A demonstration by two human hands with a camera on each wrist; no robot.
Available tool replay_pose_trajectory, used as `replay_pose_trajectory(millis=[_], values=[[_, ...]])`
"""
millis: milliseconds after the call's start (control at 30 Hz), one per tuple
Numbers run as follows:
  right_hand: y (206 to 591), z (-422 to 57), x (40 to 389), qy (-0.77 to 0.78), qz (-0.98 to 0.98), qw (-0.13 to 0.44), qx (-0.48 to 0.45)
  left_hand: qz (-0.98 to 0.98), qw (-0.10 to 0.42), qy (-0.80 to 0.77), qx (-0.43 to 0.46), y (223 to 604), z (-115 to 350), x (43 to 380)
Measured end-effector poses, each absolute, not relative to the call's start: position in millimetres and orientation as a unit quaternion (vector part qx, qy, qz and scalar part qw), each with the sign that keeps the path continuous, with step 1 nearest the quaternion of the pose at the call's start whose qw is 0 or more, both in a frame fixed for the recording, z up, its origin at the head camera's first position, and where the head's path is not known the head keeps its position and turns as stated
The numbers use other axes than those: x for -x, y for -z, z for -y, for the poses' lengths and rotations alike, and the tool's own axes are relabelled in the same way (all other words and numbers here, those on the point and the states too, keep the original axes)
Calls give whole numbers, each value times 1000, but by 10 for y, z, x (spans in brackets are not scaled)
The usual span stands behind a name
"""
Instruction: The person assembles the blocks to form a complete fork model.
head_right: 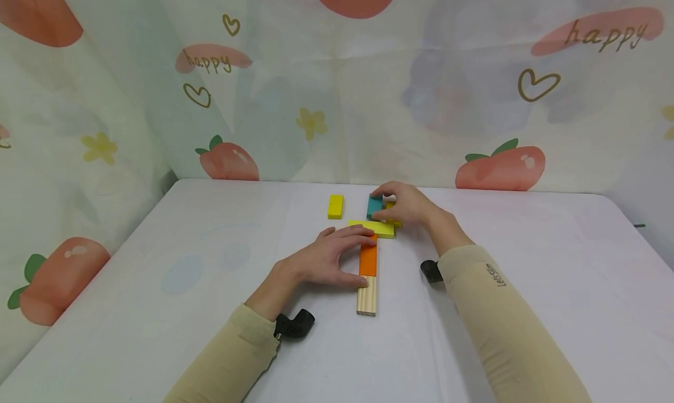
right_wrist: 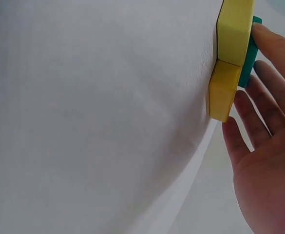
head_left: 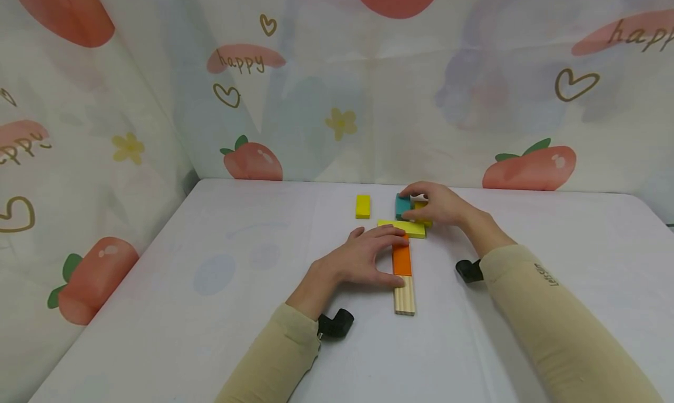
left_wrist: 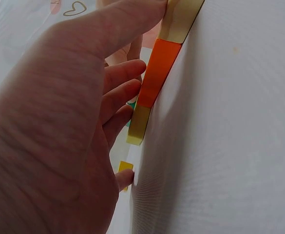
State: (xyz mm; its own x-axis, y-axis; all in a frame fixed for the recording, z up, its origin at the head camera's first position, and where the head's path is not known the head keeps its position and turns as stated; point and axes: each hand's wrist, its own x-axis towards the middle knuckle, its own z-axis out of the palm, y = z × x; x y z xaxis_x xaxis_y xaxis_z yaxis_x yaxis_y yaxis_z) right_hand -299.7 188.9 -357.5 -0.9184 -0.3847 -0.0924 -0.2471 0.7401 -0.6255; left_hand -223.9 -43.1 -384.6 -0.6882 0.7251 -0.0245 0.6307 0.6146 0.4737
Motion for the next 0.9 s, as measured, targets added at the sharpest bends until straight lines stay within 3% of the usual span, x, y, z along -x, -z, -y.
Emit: replay_pose_trajectory(millis=[900], values=[[3603, -1831, 2999, 307, -930, 114, 168, -890, 102, -219, -386, 3851, 443, 2248]])
